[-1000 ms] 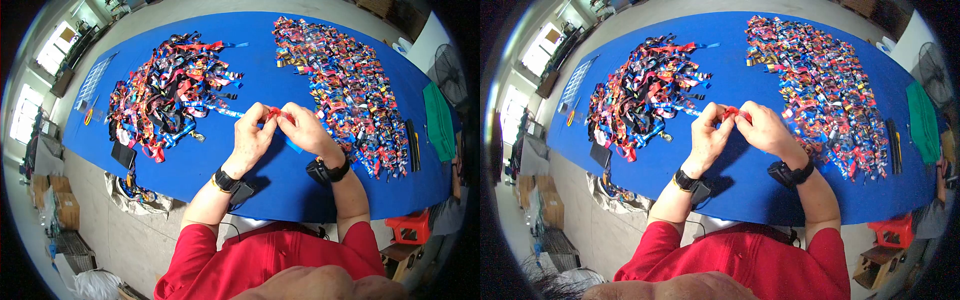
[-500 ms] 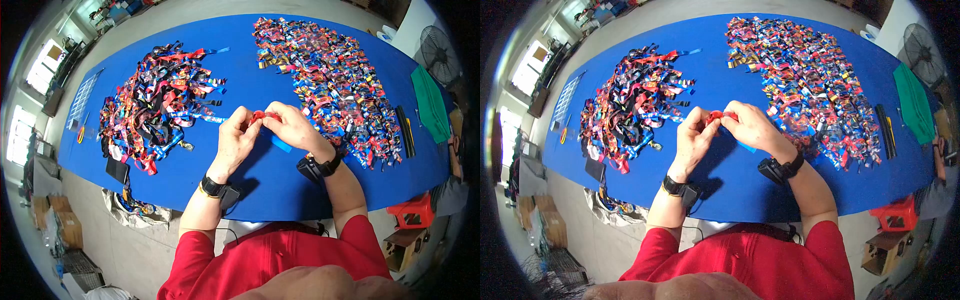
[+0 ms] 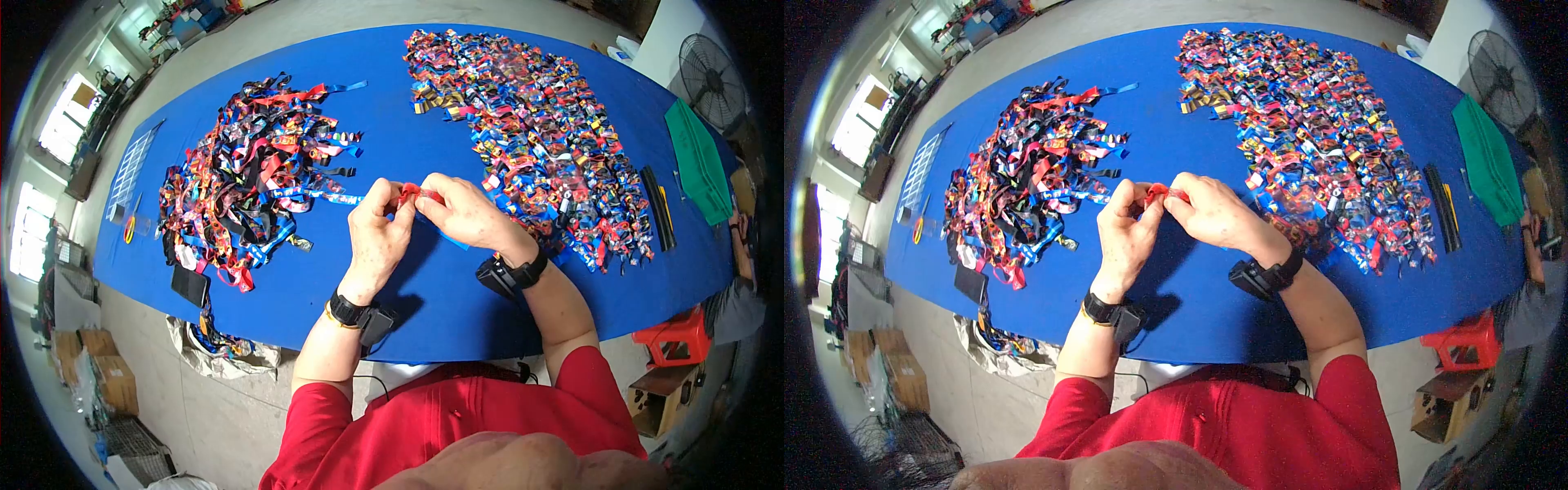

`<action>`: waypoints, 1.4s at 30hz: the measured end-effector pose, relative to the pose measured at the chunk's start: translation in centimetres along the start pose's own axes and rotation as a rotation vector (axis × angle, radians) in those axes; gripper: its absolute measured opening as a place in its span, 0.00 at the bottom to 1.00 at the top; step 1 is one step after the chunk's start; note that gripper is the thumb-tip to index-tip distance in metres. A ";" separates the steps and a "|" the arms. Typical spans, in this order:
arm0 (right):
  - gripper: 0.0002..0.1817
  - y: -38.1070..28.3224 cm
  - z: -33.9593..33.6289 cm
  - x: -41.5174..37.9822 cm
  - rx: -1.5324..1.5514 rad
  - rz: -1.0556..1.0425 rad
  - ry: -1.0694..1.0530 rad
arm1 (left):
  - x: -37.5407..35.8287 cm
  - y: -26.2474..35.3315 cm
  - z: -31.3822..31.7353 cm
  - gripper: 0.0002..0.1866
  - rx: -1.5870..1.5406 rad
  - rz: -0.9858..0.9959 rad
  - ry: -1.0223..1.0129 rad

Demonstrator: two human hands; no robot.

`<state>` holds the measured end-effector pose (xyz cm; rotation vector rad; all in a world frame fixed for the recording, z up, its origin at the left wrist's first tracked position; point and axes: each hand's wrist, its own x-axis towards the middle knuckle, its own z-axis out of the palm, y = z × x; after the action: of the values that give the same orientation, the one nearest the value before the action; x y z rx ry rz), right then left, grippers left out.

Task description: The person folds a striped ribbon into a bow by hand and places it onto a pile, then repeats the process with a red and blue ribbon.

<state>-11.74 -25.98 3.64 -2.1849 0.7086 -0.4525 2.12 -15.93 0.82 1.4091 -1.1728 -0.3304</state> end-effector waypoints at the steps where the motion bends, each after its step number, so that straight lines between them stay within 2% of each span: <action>1: 0.14 0.2 0.1 0.0 0.025 -0.015 0.007 | 0.0 0.1 0.0 0.07 -0.007 0.002 0.002; 6: 0.14 0.5 0.2 0.0 0.096 -0.027 0.004 | 0.0 0.6 -0.1 0.10 0.006 0.024 0.003; 12: 0.15 0.1 0.0 0.1 0.085 -0.022 -0.016 | 0.1 0.8 -0.2 0.11 0.178 0.183 0.022; 15: 0.15 0.2 -0.2 0.0 0.159 0.002 -0.022 | 0.3 0.3 -0.2 0.10 0.090 0.205 0.023; 21: 0.15 0.8 -0.4 0.1 0.196 0.010 -0.015 | 0.1 -0.2 0.1 0.10 -0.025 0.027 -0.002; 24: 0.14 1.6 0.3 0.3 0.278 -0.016 0.012 | 0.1 0.2 -0.1 0.10 0.079 0.056 -0.035; 30: 0.15 1.3 0.0 0.2 0.206 0.057 -0.045 | 0.1 0.1 0.0 0.13 0.175 0.132 -0.023; 36: 0.14 0.5 -0.2 0.0 0.127 0.018 -0.040 | 0.2 0.5 0.0 0.10 0.227 0.222 -0.018; 39: 0.16 1.3 0.3 0.3 0.179 0.010 -0.040 | 0.3 0.5 0.0 0.08 0.221 0.254 -0.009; 42: 0.19 1.8 0.6 0.8 0.402 -0.019 -0.082 | 0.2 -0.1 -0.2 0.08 0.149 0.138 -0.029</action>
<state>-11.42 -27.10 1.90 -1.8215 0.5021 -0.4679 2.44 -16.01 0.85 1.4466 -1.3336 -0.1700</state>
